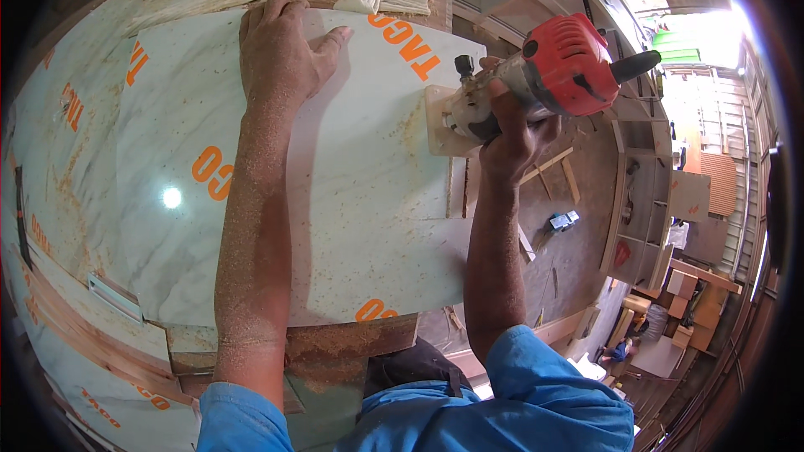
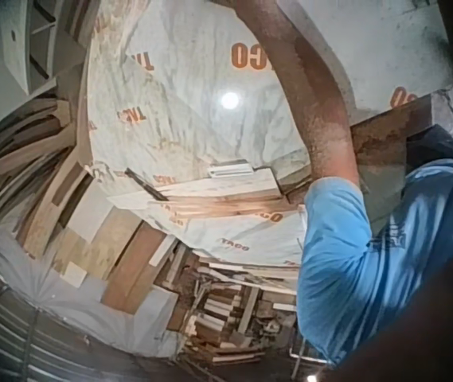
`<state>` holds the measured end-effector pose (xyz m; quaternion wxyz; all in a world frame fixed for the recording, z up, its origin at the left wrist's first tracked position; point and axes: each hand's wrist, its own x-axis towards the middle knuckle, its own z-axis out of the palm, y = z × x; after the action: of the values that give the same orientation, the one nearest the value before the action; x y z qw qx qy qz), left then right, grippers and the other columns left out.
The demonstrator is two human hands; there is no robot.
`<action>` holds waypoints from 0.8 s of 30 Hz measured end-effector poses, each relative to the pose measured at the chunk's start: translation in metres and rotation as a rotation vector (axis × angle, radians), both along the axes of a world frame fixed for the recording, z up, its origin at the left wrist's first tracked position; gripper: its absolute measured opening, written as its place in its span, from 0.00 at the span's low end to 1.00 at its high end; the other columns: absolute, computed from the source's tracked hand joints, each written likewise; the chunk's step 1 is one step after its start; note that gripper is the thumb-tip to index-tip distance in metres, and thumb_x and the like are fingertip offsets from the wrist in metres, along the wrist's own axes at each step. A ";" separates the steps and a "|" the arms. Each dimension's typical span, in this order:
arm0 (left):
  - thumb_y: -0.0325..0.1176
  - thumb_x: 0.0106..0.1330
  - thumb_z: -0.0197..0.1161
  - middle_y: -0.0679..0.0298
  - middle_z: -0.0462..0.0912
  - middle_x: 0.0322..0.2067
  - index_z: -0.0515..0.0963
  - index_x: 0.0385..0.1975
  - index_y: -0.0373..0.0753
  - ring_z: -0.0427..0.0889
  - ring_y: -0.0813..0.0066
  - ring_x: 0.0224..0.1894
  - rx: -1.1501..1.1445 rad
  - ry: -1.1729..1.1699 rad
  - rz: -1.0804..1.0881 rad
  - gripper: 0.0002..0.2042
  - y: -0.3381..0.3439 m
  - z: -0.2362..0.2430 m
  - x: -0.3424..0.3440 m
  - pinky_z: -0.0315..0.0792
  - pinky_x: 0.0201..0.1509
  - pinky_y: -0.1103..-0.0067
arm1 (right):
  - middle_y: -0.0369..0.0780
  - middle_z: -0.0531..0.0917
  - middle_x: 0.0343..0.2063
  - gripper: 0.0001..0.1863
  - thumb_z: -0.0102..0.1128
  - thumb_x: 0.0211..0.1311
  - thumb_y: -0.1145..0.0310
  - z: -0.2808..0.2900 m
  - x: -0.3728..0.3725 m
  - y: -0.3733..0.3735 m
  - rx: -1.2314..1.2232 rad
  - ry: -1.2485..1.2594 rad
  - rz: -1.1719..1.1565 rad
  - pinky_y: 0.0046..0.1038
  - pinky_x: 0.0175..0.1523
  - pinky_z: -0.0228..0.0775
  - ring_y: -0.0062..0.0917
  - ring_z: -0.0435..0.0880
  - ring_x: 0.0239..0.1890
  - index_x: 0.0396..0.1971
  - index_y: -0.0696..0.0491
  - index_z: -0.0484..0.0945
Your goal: The person uses a hand router to cut a rectangular hole in a white board and then prys out the cut piece with a screwdriver.
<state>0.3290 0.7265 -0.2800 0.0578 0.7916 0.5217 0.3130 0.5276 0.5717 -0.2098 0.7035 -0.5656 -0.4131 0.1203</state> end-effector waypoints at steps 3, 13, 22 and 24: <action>0.54 0.62 0.73 0.57 0.80 0.57 0.81 0.55 0.34 0.75 0.58 0.63 -0.017 -0.003 0.009 0.31 0.000 0.000 -0.001 0.67 0.72 0.65 | 0.46 0.88 0.35 0.25 0.69 0.50 0.72 -0.004 0.004 -0.001 -0.043 -0.069 -0.022 0.34 0.49 0.80 0.32 0.88 0.38 0.49 0.64 0.78; 0.61 0.60 0.72 0.59 0.81 0.51 0.82 0.52 0.37 0.77 0.59 0.60 0.031 0.018 0.067 0.33 0.004 -0.006 0.004 0.69 0.69 0.65 | 0.40 0.86 0.33 0.19 0.70 0.47 0.70 0.003 0.000 -0.008 -0.089 -0.074 -0.025 0.29 0.46 0.78 0.26 0.86 0.34 0.41 0.60 0.81; 0.53 0.55 0.76 0.55 0.82 0.49 0.83 0.47 0.34 0.77 0.56 0.58 -0.018 -0.079 0.067 0.29 -0.004 0.010 0.009 0.69 0.67 0.64 | 0.44 0.88 0.34 0.19 0.68 0.48 0.71 0.001 -0.011 -0.049 -0.104 -0.104 -0.030 0.31 0.47 0.80 0.30 0.88 0.36 0.42 0.63 0.82; 0.44 0.53 0.80 0.50 0.81 0.50 0.82 0.43 0.30 0.76 0.52 0.59 -0.015 -0.187 0.062 0.25 -0.008 0.016 0.008 0.69 0.67 0.63 | 0.44 0.88 0.34 0.19 0.68 0.48 0.71 0.002 -0.015 -0.061 -0.111 -0.116 -0.036 0.32 0.47 0.80 0.30 0.88 0.36 0.42 0.63 0.82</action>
<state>0.3372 0.7188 -0.2643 0.1023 0.7419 0.5406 0.3831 0.5121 0.5109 -0.2083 0.6479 -0.6174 -0.4355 0.0972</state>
